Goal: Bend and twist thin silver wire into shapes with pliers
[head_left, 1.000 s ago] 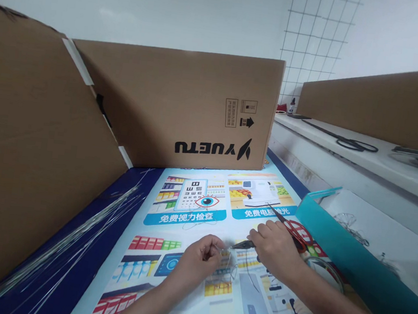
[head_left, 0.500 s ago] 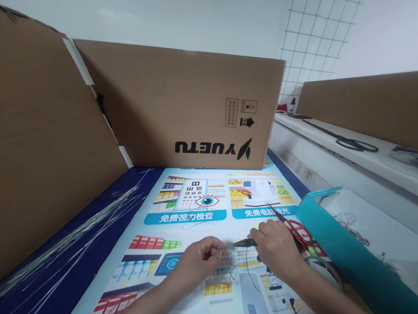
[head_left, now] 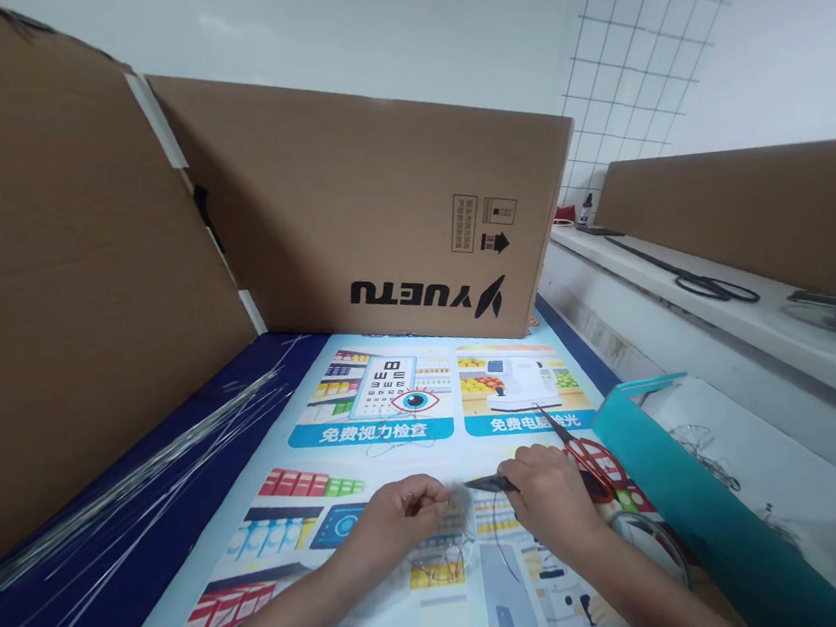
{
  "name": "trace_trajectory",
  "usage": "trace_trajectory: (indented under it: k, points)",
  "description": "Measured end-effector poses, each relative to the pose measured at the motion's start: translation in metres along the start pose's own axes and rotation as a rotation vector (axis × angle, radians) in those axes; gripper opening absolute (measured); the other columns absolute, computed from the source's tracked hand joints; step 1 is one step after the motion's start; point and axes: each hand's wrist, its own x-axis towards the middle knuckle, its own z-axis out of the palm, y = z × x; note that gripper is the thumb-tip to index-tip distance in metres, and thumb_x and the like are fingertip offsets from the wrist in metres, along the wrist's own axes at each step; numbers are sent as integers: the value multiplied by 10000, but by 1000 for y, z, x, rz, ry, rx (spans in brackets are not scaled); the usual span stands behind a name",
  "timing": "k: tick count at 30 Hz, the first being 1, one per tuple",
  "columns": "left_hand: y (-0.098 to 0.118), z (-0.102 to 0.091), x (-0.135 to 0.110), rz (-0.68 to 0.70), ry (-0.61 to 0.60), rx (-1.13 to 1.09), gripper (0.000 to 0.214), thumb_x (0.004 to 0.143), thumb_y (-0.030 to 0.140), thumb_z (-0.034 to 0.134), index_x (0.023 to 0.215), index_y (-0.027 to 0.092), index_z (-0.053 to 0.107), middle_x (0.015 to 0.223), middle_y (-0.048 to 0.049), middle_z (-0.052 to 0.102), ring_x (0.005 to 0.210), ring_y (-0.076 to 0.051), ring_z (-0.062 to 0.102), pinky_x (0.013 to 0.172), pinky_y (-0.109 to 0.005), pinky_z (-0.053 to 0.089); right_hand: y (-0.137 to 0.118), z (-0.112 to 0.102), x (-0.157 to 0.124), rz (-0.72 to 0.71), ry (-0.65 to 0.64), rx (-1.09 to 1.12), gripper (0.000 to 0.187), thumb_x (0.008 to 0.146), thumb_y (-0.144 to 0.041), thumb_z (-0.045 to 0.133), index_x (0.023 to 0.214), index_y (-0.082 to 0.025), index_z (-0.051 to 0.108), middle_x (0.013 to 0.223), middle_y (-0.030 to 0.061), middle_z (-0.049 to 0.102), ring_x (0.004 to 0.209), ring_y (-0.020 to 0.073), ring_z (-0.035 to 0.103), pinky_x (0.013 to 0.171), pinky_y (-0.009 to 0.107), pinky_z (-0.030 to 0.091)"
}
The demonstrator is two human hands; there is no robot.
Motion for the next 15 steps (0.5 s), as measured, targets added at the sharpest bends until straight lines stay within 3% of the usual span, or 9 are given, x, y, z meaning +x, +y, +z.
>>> trace_trajectory:
  k: [5, 15]
  points:
    - [0, -1, -1, 3, -2, 28, 99, 734, 243, 509, 696, 171, 565, 578, 41, 435, 532, -104, 361, 523, -226, 282, -2, -1, 1, 40, -92, 13, 88, 719, -141, 538, 736, -199, 602, 741, 14, 574, 748, 163, 472, 667, 283, 268]
    - [3, -1, 0, -5, -35, 14, 91, 720, 205, 482, 674, 165, 548, 576, 47, 412, 533, -98, 345, 525, -223, 272, -2, -4, 1, 41, -136, 16, 96, 743, -173, 519, 764, -200, 609, 767, 23, 582, 764, 169, 487, 678, 280, 276]
